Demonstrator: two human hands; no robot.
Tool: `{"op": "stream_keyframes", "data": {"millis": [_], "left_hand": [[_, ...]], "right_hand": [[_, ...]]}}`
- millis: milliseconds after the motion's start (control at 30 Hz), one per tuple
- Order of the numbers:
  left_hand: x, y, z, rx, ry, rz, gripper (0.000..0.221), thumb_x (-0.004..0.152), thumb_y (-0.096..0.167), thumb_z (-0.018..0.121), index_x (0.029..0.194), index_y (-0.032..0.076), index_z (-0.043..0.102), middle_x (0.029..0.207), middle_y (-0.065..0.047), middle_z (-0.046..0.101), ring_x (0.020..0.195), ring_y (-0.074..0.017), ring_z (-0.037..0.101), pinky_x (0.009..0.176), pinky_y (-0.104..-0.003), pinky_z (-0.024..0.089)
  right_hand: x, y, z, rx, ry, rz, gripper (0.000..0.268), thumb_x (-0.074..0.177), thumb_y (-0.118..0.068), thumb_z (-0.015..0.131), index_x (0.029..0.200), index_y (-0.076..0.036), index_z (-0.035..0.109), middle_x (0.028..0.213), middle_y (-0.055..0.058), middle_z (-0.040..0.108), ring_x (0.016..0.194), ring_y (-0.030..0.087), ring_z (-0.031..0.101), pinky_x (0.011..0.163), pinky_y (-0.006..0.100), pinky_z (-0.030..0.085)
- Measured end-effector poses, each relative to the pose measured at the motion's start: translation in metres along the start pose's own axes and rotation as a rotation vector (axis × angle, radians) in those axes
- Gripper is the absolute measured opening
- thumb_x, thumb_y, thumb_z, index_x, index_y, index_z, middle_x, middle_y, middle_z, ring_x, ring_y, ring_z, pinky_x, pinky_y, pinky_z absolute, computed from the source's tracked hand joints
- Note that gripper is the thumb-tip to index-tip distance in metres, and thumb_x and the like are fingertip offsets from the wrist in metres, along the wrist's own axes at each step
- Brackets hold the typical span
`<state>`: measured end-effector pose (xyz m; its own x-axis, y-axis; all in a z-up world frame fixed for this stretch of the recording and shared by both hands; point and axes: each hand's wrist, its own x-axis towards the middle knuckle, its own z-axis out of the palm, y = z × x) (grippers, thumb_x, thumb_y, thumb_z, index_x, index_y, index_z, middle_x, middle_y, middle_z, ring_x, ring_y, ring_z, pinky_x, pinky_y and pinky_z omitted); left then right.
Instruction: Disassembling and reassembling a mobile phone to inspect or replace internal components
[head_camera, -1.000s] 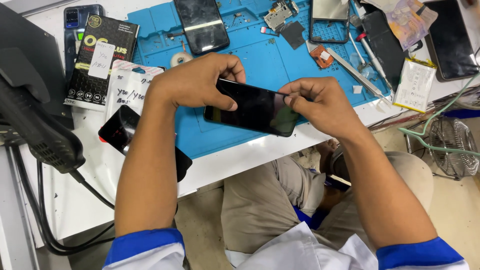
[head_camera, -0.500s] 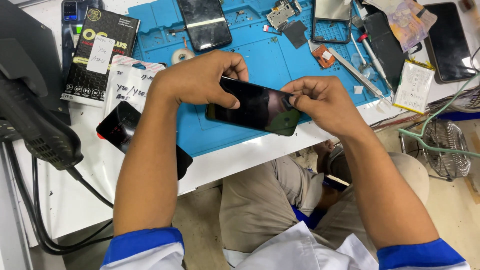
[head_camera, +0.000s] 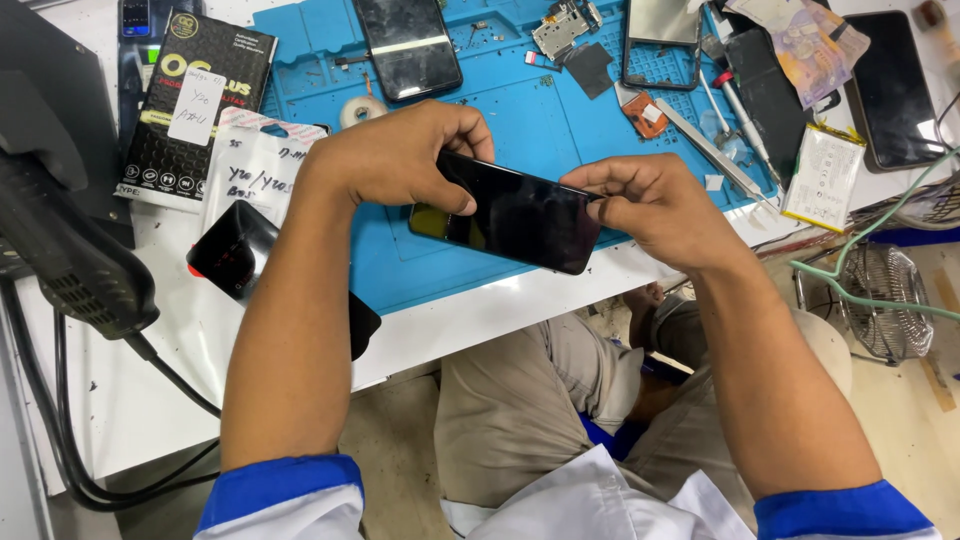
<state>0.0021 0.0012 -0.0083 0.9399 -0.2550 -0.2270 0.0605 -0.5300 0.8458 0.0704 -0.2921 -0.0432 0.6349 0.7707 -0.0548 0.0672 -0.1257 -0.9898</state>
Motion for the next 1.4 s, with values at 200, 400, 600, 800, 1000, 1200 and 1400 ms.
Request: {"op": "stream_keyframes", "data": {"millis": [200, 400, 600, 800, 1000, 1200, 1400], "left_hand": [[-0.001, 0.005, -0.002, 0.032, -0.043, 0.007, 0.035, 0.070, 0.009, 0.084, 0.102, 0.012, 0.068, 0.091, -0.004, 0.071, 0.077, -0.0161, 0.064, 0.064, -0.029, 0.050], [-0.002, 0.005, -0.002, 0.083, -0.087, 0.032, 0.036, 0.073, 0.011, 0.082, 0.104, 0.017, 0.064, 0.100, 0.002, 0.065, 0.086, -0.0103, 0.062, 0.070, -0.026, 0.050], [-0.001, 0.004, -0.002, 0.064, -0.084, 0.054, 0.036, 0.074, 0.010, 0.082, 0.104, 0.017, 0.064, 0.098, 0.002, 0.065, 0.085, -0.0098, 0.062, 0.069, -0.026, 0.050], [0.003, -0.004, -0.001, 0.046, -0.052, 0.089, 0.040, 0.072, 0.009, 0.082, 0.108, 0.016, 0.065, 0.106, 0.001, 0.068, 0.093, -0.0104, 0.063, 0.079, -0.026, 0.050], [-0.002, 0.008, -0.002, -0.012, -0.022, 0.064, 0.050, 0.074, 0.012, 0.083, 0.119, 0.018, 0.062, 0.111, 0.000, 0.066, 0.092, -0.0106, 0.060, 0.078, -0.028, 0.050], [0.001, 0.002, 0.004, -0.304, 0.017, -0.028, 0.045, 0.083, 0.012, 0.072, 0.125, 0.015, 0.057, 0.100, -0.005, 0.069, 0.082, -0.0087, 0.061, 0.076, -0.023, 0.047], [0.008, -0.005, 0.004, -0.730, 0.096, -0.039, 0.049, 0.087, 0.033, 0.070, 0.129, 0.012, 0.057, 0.097, 0.000, 0.062, 0.083, -0.0103, 0.062, 0.067, -0.023, 0.048]], "right_hand": [[0.000, -0.003, 0.002, 0.021, 0.031, 0.053, 0.034, 0.088, 0.014, 0.056, 0.118, 0.006, 0.071, 0.102, 0.019, 0.077, 0.094, 0.019, 0.072, 0.082, 0.028, 0.058], [0.000, 0.001, 0.001, 0.024, 0.054, 0.086, 0.032, 0.090, 0.012, 0.055, 0.115, 0.002, 0.074, 0.099, 0.014, 0.077, 0.092, 0.018, 0.075, 0.082, 0.028, 0.061], [-0.001, 0.000, 0.001, 0.021, 0.063, 0.091, 0.033, 0.090, 0.012, 0.054, 0.114, 0.002, 0.075, 0.095, 0.013, 0.077, 0.087, 0.016, 0.073, 0.080, 0.027, 0.059], [-0.002, -0.001, -0.002, -0.009, -0.004, 0.060, 0.034, 0.092, 0.010, 0.056, 0.121, 0.000, 0.071, 0.105, 0.010, 0.076, 0.095, 0.014, 0.072, 0.083, 0.026, 0.057], [0.003, -0.019, 0.000, -0.190, -0.128, 0.098, 0.038, 0.096, -0.009, 0.065, 0.133, -0.003, 0.066, 0.104, 0.005, 0.075, 0.094, 0.011, 0.069, 0.082, 0.026, 0.057], [0.006, -0.016, -0.004, -0.068, -0.169, 0.154, 0.031, 0.099, -0.007, 0.061, 0.129, 0.000, 0.066, 0.106, 0.009, 0.076, 0.097, 0.017, 0.073, 0.084, 0.029, 0.061], [0.003, -0.008, -0.009, 0.095, -0.066, 0.097, 0.030, 0.097, -0.008, 0.063, 0.125, 0.002, 0.068, 0.104, 0.008, 0.075, 0.091, 0.016, 0.071, 0.083, 0.029, 0.058]]}}
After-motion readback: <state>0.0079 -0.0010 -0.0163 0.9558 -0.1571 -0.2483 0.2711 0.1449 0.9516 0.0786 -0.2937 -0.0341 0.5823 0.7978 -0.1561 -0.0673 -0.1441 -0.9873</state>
